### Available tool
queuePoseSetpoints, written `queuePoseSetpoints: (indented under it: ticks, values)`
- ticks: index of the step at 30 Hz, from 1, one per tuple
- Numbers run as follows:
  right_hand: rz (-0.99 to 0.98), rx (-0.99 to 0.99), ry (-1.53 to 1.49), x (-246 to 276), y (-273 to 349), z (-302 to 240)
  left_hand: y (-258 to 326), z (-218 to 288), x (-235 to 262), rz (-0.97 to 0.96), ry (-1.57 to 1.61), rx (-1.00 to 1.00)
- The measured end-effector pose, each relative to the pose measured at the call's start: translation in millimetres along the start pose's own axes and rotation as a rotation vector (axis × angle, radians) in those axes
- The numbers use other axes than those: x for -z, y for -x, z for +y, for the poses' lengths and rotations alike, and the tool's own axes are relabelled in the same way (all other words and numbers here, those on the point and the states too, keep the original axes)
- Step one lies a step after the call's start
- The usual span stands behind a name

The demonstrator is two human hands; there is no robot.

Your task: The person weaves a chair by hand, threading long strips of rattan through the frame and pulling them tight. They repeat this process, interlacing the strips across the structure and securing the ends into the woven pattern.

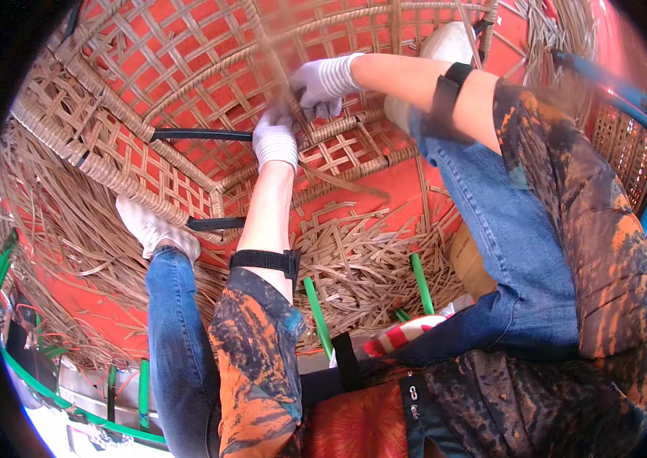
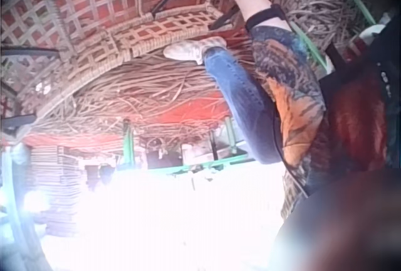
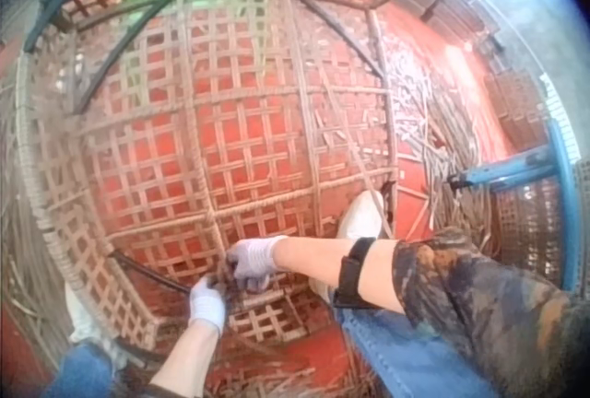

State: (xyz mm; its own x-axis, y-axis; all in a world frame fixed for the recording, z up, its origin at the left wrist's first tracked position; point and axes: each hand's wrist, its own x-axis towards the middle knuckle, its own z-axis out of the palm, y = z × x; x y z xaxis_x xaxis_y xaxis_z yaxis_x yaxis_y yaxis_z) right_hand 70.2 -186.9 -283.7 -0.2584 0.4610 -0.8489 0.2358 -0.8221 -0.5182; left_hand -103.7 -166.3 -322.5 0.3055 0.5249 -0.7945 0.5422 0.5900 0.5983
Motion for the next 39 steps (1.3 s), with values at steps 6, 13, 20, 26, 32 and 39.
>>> queuePoseSetpoints:
  ticks: [6,13,20,26,32,39]
  values:
    - [0.197,-0.101,0.141,-9,14,-17,11,15,-5,-0.005,0.078,0.056]
    - [0.202,-0.071,0.476,-36,11,-13,-1,-8,9,0.119,-0.127,-0.171]
    - [0.312,0.047,-0.073,-8,19,-2,14,9,0,0.03,0.117,0.005]
    - [0.313,-0.047,-0.012,-12,15,0,6,3,-9,0.024,0.078,-0.034]
    - [0.265,-0.043,0.313,-37,6,-24,-6,-17,13,0.186,0.001,-0.153]
    - [0.154,0.058,-0.168,-3,11,15,-6,24,-3,-0.014,-0.772,-0.145]
